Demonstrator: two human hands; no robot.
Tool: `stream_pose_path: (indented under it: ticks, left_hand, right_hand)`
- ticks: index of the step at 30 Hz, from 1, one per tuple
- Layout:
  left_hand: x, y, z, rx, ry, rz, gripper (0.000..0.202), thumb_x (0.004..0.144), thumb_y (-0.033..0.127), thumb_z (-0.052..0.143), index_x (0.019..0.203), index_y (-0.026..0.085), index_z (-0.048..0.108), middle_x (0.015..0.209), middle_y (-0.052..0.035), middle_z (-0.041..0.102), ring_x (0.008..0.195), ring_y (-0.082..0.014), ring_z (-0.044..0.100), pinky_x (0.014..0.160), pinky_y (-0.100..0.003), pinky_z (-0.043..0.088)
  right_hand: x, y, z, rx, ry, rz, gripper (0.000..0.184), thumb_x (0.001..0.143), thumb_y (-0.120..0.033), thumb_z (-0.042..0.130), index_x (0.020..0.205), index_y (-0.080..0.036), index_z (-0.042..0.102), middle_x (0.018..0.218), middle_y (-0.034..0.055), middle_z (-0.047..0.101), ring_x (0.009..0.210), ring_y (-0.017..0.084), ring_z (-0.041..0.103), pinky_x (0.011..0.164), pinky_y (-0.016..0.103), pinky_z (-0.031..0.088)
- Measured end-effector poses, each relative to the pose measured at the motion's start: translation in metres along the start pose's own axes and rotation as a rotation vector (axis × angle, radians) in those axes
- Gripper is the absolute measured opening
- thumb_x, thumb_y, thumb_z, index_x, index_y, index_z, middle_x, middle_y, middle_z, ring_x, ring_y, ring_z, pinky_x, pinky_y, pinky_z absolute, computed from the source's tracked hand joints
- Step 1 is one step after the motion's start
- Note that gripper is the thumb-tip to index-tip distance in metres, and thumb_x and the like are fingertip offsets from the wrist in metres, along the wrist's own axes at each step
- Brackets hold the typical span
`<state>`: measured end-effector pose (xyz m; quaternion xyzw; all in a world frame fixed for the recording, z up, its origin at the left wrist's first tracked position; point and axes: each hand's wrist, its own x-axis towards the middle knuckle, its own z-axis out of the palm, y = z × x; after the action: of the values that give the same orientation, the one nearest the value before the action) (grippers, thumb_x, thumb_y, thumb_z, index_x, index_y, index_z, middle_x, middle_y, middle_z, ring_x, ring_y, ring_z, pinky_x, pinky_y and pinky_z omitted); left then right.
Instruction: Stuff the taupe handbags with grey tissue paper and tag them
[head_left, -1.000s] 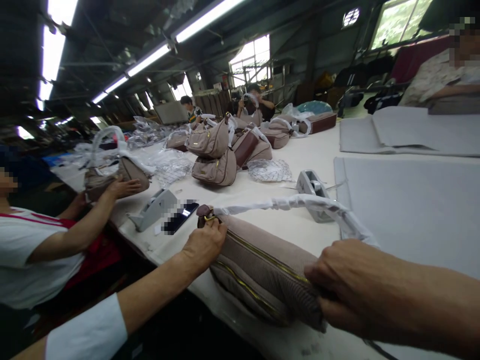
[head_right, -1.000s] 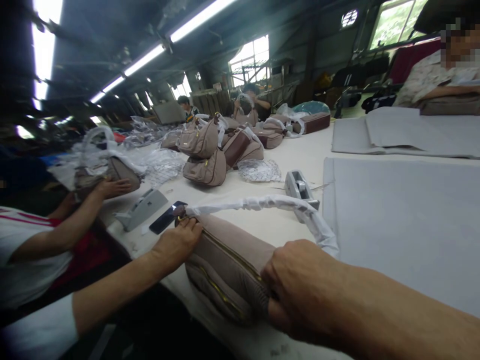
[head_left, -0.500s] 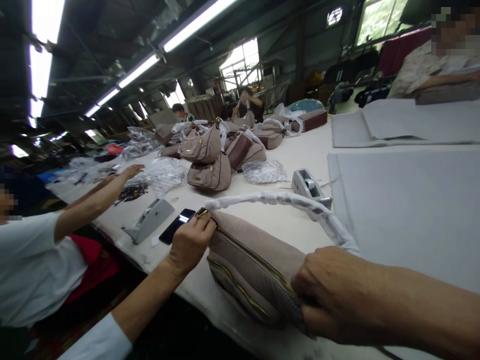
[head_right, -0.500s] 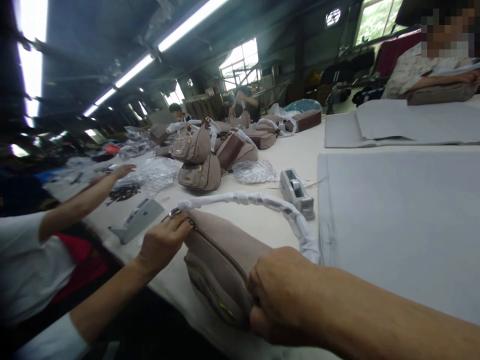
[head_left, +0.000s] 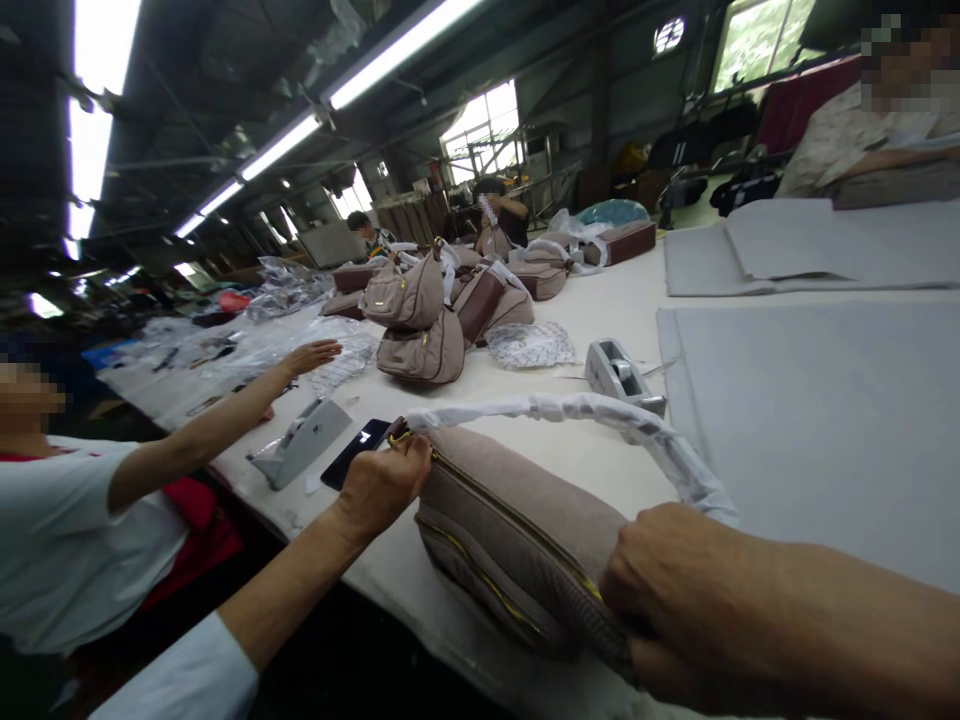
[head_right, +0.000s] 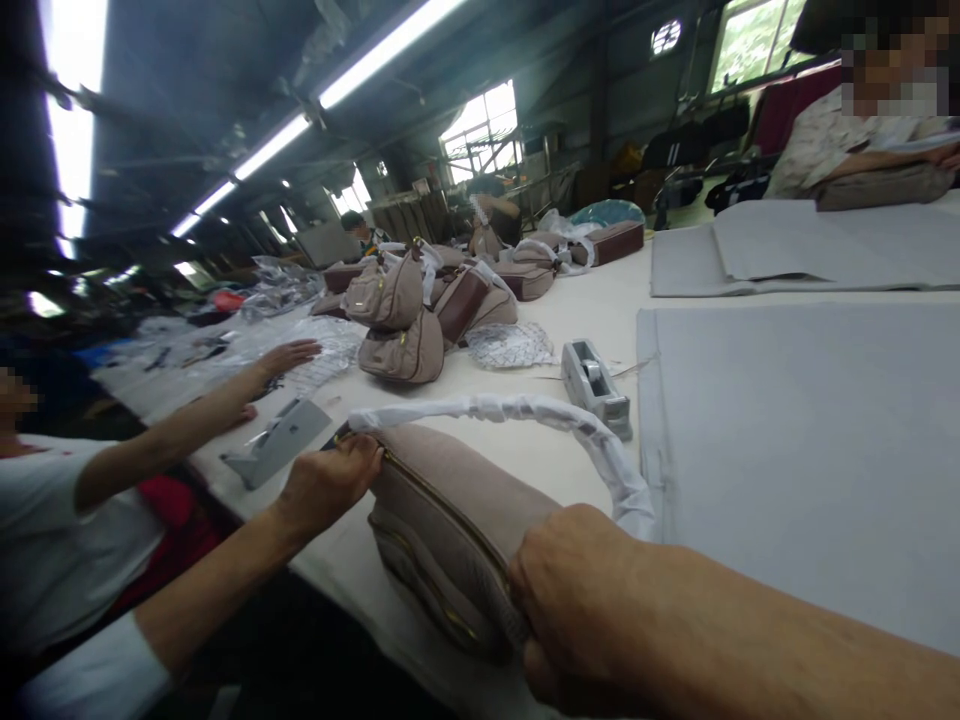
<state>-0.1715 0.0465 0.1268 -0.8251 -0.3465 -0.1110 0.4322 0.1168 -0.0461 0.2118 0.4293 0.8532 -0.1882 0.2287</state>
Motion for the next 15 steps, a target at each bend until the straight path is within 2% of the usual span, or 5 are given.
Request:
stream_pose_path:
  ticks: [3,5,7,11,15]
  left_hand:
    - [0.015,-0.010,-0.010,-0.007,0.117,0.019,0.015,0.083,0.019,0.057,0.068,0.017,0.055,0.077,-0.0071,0.067,0.059,-0.0185,0.061,0.056,-0.030,0.045]
    - [0.022,-0.014,-0.010,0.015,0.143,-0.009,0.013,0.083,0.019,0.057,0.071,0.018,0.055,0.090,-0.0101,0.067,0.074,-0.0216,0.063,0.067,-0.033,0.046]
    - [0.024,-0.015,-0.003,0.047,0.090,-0.032,0.013,0.085,0.017,0.054,0.072,0.017,0.056,0.085,-0.0097,0.066,0.073,-0.0219,0.062,0.064,-0.033,0.045]
    - [0.013,-0.013,0.015,0.077,0.045,-0.052,0.018,0.086,0.013,0.047,0.071,0.014,0.056,0.064,-0.0064,0.061,0.044,-0.0158,0.053,0.044,-0.028,0.034]
    - [0.001,-0.014,0.019,0.040,0.098,-0.059,0.014,0.086,0.014,0.050,0.073,0.015,0.056,0.086,-0.0094,0.067,0.066,-0.0165,0.064,0.058,-0.025,0.044]
  right_hand:
    - [-0.003,-0.008,-0.007,-0.020,-0.129,0.050,0.027,0.073,-0.015,0.051,0.088,-0.011,0.073,0.075,0.0148,0.071,0.063,0.026,0.067,0.036,0.023,0.026]
    - [-0.002,-0.009,-0.008,-0.026,-0.080,0.023,0.026,0.075,-0.017,0.051,0.088,-0.012,0.073,0.071,0.0138,0.070,0.062,0.025,0.067,0.036,0.022,0.026]
    - [0.001,-0.008,-0.009,-0.032,-0.001,-0.007,0.026,0.076,-0.020,0.051,0.086,-0.012,0.073,0.069,0.0129,0.070,0.062,0.024,0.067,0.037,0.022,0.026]
    - [0.004,-0.001,-0.003,0.041,0.092,0.003,0.027,0.075,-0.025,0.050,0.083,-0.014,0.073,0.071,0.0132,0.070,0.065,0.025,0.067,0.042,0.024,0.028]
    - [0.002,0.003,0.009,0.087,0.094,0.001,0.024,0.071,-0.025,0.052,0.078,-0.016,0.073,0.066,0.0118,0.069,0.061,0.025,0.066,0.042,0.024,0.030]
